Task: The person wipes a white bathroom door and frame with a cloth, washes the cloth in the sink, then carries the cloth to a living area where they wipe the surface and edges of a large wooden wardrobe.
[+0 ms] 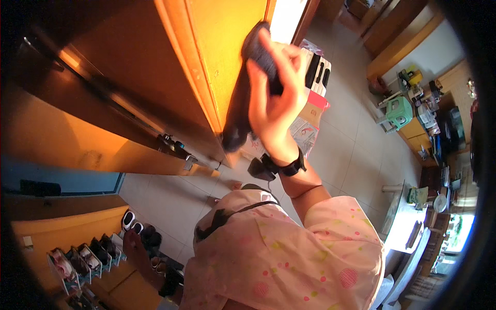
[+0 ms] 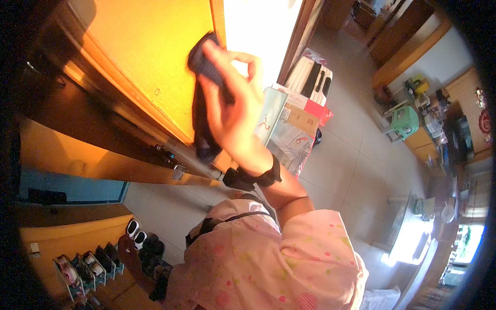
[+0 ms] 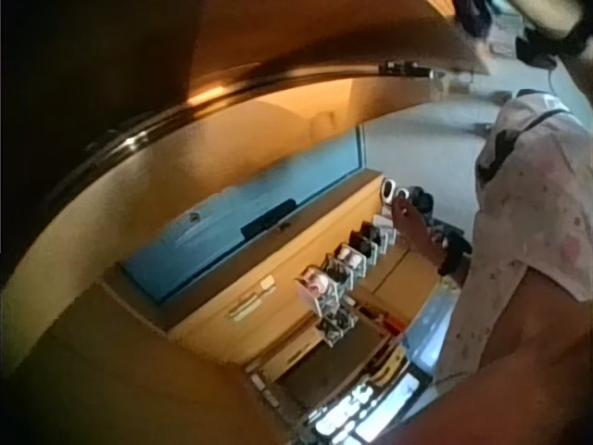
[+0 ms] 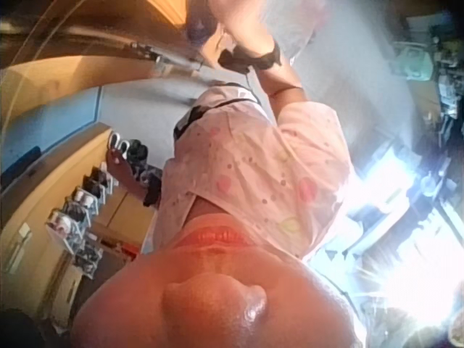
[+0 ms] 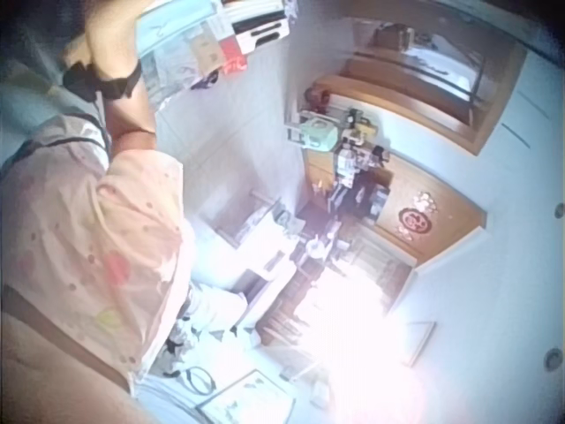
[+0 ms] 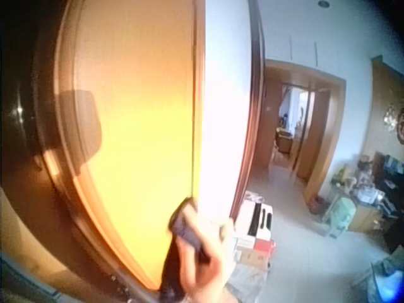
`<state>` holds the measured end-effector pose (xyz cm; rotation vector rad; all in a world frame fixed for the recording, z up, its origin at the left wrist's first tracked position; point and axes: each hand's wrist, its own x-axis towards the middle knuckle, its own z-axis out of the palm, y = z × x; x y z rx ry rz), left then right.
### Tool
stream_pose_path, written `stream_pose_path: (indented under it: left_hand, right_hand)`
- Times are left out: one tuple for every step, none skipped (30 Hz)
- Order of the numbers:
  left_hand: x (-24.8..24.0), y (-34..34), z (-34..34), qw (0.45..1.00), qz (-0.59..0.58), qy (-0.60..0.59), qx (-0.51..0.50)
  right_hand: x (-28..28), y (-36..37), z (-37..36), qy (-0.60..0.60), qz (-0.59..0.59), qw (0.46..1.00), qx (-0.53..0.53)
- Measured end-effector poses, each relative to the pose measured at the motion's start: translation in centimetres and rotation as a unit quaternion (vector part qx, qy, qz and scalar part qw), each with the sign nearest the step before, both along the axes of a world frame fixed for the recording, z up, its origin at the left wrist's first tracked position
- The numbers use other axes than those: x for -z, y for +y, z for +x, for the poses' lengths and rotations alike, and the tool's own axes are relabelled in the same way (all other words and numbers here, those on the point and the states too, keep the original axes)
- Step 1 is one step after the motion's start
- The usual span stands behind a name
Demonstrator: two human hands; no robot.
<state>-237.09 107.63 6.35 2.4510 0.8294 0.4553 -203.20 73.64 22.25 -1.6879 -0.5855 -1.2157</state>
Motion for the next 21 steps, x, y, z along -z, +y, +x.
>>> stream_pose_path:
  left_hand:
    - [-0.2, -0.4, 0.3, 1.000, -0.014, 0.006, -0.022]
    - [-0.1, -0.4, 0.2, 1.000, -0.015, 0.005, -0.023]
    - [-0.1, -0.2, 0.0, 0.999, -0.030, 0.004, -0.012]
    - [0.0, 0.0, -0.3, 0.999, -0.044, 0.003, -0.001]
    - [0.6, 0.4, -0.8, 0.999, -0.044, -0.001, -0.005]
    - [1.5, 0.8, -1.6, 1.000, -0.010, -0.014, -0.008]
    - [2.2, 1.3, -2.3, 0.999, 0.024, -0.028, -0.011]
    - [2.0, 1.3, -2.0, 0.999, 0.021, -0.031, -0.010]
    - [1.5, 1.4, -1.7, 1.000, 0.006, -0.011, 0.000]
    - [1.3, 1.6, -1.5, 1.000, -0.009, 0.008, 0.010]
    - [1.9, 1.9, -1.9, 0.999, -0.027, -0.025, 0.016]
    - [3.1, 2.5, -2.8, 0.999, -0.026, -0.030, 0.012]
    - [4.1, 3.1, -3.5, 0.998, -0.022, -0.048, 0.018]
    - [5.1, 3.7, -4.3, 0.997, -0.017, -0.065, 0.024]
    - [4.1, 3.0, -3.4, 0.997, -0.018, -0.066, 0.028]
    - [1.9, 1.0, -1.8, 0.996, -0.067, -0.062, -0.003]
    - [0.6, -0.2, -1.2, 0.991, -0.114, -0.058, -0.040]
    - [1.1, 0.1, -1.7, 0.991, -0.114, -0.061, -0.043]
    - [2.1, 0.8, -2.3, 0.993, -0.103, -0.053, -0.031]
    - [3.0, 1.5, -3.0, 0.995, -0.092, -0.044, -0.018]
    - [3.2, 1.9, -3.0, 0.995, -0.092, -0.046, -0.015]
  right_hand:
    - [-0.7, 0.4, -0.3, 0.036, 0.055, 0.998, -0.015]
    - [-0.9, 0.3, -1.2, 0.034, 0.053, 0.998, -0.017]
    - [-1.1, 0.5, -2.4, -0.010, 0.005, 0.998, -0.065]
    - [-0.9, 0.8, -2.2, -0.027, 0.006, 0.994, -0.101]
    - [-0.7, 1.2, -2.0, -0.044, 0.006, 0.989, -0.139]
    - [-0.7, 1.5, -1.9, -0.059, 0.005, 0.983, -0.174]
    - [-1.4, 0.8, -0.6, -0.061, -0.016, 0.993, -0.100]
    - [-2.0, 0.2, 0.3, -0.063, -0.038, 0.997, -0.020]
    - [-2.6, 0.2, 0.3, -0.004, 0.033, 0.999, -0.027]
    - [-3.0, 0.0, -0.5, -0.014, -0.011, 1.000, 0.007]
    - [-3.3, 0.1, -1.4, -0.053, -0.056, 0.997, -0.026]
    - [-3.5, 0.3, -2.5, -0.091, -0.100, 0.989, -0.058]
    - [-3.6, 0.5, -2.7, -0.093, -0.104, 0.988, -0.071]
    - [-3.9, 0.6, -2.8, -0.097, -0.108, 0.986, -0.084]
    - [-3.9, 0.7, -1.1, -0.118, -0.072, 0.990, -0.039]
    - [-4.0, 0.6, 0.3, -0.138, -0.038, 0.990, 0.007]
    - [-4.6, 0.7, 0.1, -0.036, 0.037, 0.999, -0.013]
    - [-4.9, 0.7, -0.2, -0.025, 0.027, 0.999, 0.010]
    - [-4.7, 0.8, -0.7, -0.080, -0.028, 0.996, 0.000]
    - [-4.7, 0.8, -1.8, -0.095, -0.070, 0.992, -0.034]
    - [-4.6, 0.6, -3.1, -0.108, -0.113, 0.986, -0.066]
